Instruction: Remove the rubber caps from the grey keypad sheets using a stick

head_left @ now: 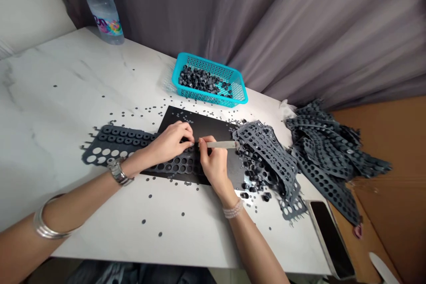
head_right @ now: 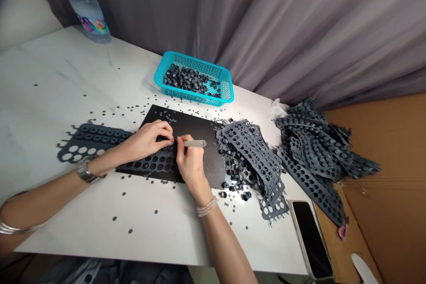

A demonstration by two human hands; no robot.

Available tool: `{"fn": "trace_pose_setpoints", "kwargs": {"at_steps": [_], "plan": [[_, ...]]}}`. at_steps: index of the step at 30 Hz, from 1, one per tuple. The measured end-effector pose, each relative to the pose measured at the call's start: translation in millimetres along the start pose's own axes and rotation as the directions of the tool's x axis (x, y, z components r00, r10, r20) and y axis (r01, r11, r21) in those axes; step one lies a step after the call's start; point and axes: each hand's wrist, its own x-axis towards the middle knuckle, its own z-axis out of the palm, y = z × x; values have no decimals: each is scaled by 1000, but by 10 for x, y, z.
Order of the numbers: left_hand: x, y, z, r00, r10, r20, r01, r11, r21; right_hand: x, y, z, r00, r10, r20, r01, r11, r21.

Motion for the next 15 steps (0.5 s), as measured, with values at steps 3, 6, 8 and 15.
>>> {"fn": "trace_pose_setpoints", "kwargs": {"at_steps": [3, 6, 8, 15], "plan": [[7, -86, -35, 999, -37, 26, 39, 995, -95, -7, 9, 15, 1000, 21, -9, -21, 1000, 9], [6, -108, -29, 999, -14, 46, 19, 995, -99, -16, 4, 26, 1000, 20, -3, -20, 1000, 1], [2, -85, -40, 998, -2, 61, 8, 996, -87, -20, -11, 31, 1000, 22, 4, -22, 1000, 1], [-17, 48, -279, 991, -130, -26, 114, 934, -340, -9, -6, 30, 1000, 11, 14, -12, 998, 55]]}}
